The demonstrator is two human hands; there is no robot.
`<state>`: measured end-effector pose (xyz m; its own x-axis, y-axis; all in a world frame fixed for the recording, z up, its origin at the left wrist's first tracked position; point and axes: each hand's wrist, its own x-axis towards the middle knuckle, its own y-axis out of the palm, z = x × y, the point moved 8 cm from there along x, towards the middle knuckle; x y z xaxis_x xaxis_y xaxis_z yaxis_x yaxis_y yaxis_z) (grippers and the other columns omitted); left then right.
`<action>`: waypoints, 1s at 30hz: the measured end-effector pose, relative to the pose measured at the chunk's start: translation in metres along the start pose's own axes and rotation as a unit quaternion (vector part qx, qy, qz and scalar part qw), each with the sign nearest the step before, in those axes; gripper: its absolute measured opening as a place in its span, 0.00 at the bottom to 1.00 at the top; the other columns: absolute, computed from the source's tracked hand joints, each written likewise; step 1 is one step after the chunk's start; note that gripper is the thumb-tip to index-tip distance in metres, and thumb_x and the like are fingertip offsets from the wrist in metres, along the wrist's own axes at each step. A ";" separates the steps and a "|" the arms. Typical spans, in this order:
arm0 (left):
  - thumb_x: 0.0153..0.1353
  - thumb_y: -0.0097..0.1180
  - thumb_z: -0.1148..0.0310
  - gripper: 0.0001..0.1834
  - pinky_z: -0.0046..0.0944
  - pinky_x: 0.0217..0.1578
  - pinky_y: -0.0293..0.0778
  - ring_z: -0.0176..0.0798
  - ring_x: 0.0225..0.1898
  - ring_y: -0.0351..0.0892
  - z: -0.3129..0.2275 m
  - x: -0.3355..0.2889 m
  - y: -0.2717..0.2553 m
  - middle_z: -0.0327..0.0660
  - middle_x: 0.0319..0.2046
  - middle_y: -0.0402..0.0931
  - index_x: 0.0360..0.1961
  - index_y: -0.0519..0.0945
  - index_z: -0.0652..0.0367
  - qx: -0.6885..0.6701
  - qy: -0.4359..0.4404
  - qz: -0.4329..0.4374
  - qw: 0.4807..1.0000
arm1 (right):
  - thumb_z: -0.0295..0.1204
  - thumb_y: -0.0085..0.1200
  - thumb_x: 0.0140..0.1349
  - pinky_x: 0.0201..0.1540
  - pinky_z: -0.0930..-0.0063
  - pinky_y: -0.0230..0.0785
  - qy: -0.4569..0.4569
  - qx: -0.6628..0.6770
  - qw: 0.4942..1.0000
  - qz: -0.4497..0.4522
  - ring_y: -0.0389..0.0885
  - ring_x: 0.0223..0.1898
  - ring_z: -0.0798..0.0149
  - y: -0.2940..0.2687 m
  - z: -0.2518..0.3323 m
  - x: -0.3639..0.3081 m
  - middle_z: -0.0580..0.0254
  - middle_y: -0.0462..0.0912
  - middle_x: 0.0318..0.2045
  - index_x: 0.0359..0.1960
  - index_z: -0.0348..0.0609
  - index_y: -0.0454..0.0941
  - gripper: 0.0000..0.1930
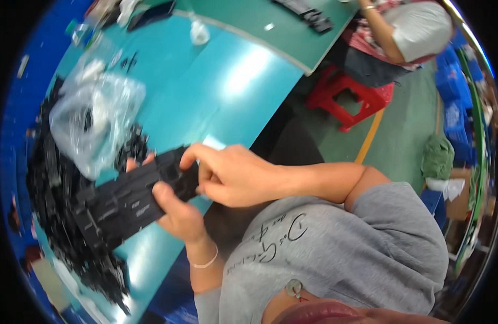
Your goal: The person assembles toy car chassis parts by picking up small plastic pieces, dabbing them in glue on a paper pad, and attaching them onto the chassis by hand, then adds glue from a squeeze bottle onto the pad.
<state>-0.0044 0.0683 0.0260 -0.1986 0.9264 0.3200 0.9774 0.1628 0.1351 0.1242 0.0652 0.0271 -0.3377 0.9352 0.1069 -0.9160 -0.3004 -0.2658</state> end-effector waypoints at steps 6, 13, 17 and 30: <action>0.63 0.41 0.67 0.27 0.44 0.52 0.69 0.45 0.56 0.64 -0.008 0.006 0.029 0.49 0.58 0.59 0.61 0.55 0.68 -0.085 -0.009 0.041 0.995 | 0.29 0.53 0.56 0.35 0.73 0.70 0.019 0.007 0.995 -0.102 0.77 0.33 0.65 -0.066 -0.021 -0.012 0.56 0.75 0.38 0.52 0.39 0.64 0.22; 0.64 0.47 0.58 0.31 0.40 0.52 0.66 0.39 0.52 0.68 0.017 -0.007 0.111 0.46 0.55 0.64 0.60 0.57 0.68 -0.055 -0.150 0.267 0.950 | 0.28 0.51 0.61 0.25 0.83 0.71 0.120 0.355 0.926 -0.039 0.76 0.23 0.74 -0.089 -0.072 -0.040 0.63 0.77 0.29 0.50 0.38 0.67 0.17; 0.58 0.56 0.55 0.39 0.30 0.38 0.71 0.40 0.49 0.69 0.025 -0.004 0.125 0.46 0.53 0.63 0.62 0.53 0.66 -0.078 -0.174 0.324 0.927 | 0.25 0.52 0.58 0.24 0.84 0.73 0.129 0.354 0.919 -0.120 0.77 0.21 0.74 -0.151 -0.100 -0.057 0.66 0.76 0.26 0.51 0.38 0.69 0.18; 0.55 0.53 0.75 0.16 0.29 0.33 0.73 0.32 0.37 0.76 -0.010 0.021 -0.070 0.40 0.38 0.76 0.46 0.76 0.61 0.284 -0.073 0.099 0.951 | 0.35 0.54 0.59 0.32 0.76 0.72 0.198 -0.313 0.840 -0.396 0.80 0.32 0.65 -0.333 -0.123 -0.052 0.58 0.80 0.36 0.51 0.38 0.71 0.21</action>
<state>-0.0781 0.0726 0.0328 -0.0339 0.9886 0.1467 0.8849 0.0979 -0.4553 0.4733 0.1399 -0.0079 0.5365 0.8214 0.1936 -0.4847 0.4877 -0.7261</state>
